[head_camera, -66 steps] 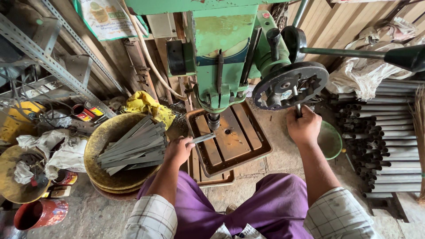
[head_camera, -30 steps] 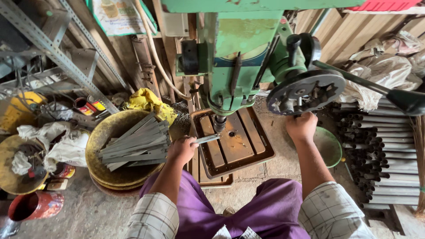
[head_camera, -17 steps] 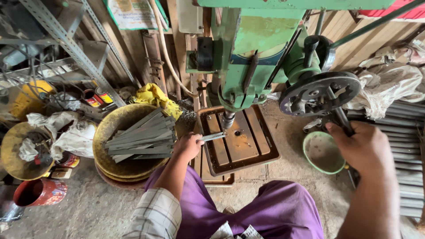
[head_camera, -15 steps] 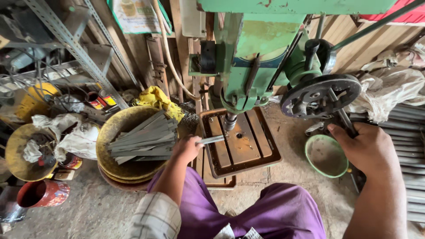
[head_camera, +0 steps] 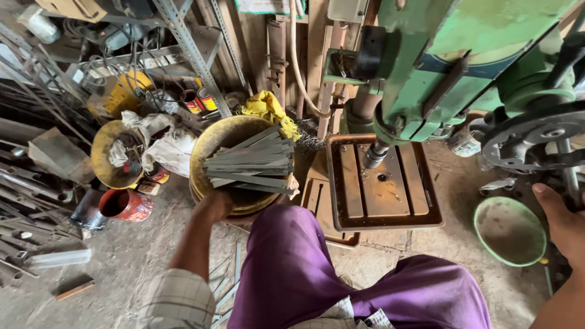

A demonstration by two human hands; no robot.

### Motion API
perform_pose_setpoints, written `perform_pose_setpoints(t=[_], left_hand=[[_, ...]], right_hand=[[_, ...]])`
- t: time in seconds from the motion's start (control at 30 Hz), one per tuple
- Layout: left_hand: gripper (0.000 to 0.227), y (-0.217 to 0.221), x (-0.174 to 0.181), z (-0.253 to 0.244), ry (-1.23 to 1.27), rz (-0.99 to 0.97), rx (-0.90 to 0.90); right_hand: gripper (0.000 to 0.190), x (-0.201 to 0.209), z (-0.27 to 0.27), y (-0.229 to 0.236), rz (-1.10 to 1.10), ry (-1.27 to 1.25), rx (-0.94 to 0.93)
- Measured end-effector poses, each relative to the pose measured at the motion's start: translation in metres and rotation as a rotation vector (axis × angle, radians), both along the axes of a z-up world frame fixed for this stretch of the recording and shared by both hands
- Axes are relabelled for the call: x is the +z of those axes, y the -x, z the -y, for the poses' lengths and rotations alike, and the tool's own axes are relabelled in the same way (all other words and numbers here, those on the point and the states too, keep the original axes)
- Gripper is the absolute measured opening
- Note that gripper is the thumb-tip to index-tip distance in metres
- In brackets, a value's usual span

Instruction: The person sits cross-legged and uses a drill press to drill holes into metal bars. They repeatedly pick up bars from a nearby bowl, position them under the drill bit, and operate the machine to create holes.

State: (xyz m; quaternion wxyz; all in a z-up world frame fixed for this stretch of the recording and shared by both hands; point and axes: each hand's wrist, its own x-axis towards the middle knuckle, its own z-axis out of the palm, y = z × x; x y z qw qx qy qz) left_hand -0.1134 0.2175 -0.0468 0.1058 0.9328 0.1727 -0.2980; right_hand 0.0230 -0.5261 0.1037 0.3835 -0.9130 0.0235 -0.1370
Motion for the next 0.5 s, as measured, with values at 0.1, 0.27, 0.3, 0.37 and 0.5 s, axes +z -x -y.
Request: perform_pose_setpoints(t=[0.1, 0.27, 0.3, 0.37, 0.5], left_hand=[[0.032, -0.023, 0.0, 0.035, 0.08, 0.282, 0.182], [0.033, -0.06, -0.028, 0.068, -0.052, 0.309, -0.049], [0.034, -0.062, -0.04, 0.07, -0.113, 0.362, -0.112], [0.028, -0.065, -0.063, 0.071, -0.152, 0.427, -0.168], [0.026, -0.067, -0.084, 0.074, -0.204, 0.524, -0.262]], right_hand=[[0.041, 0.022, -0.014, 0.019, 0.025, 0.012, 0.03], [0.038, 0.066, -0.047, 0.043, 0.008, 0.055, -0.063], [0.041, 0.072, -0.049, 0.046, 0.021, 0.122, -0.079], [0.046, 0.076, -0.054, 0.048, 0.045, 0.251, -0.098], [0.045, 0.076, -0.055, 0.048, 0.043, 0.195, -0.1]])
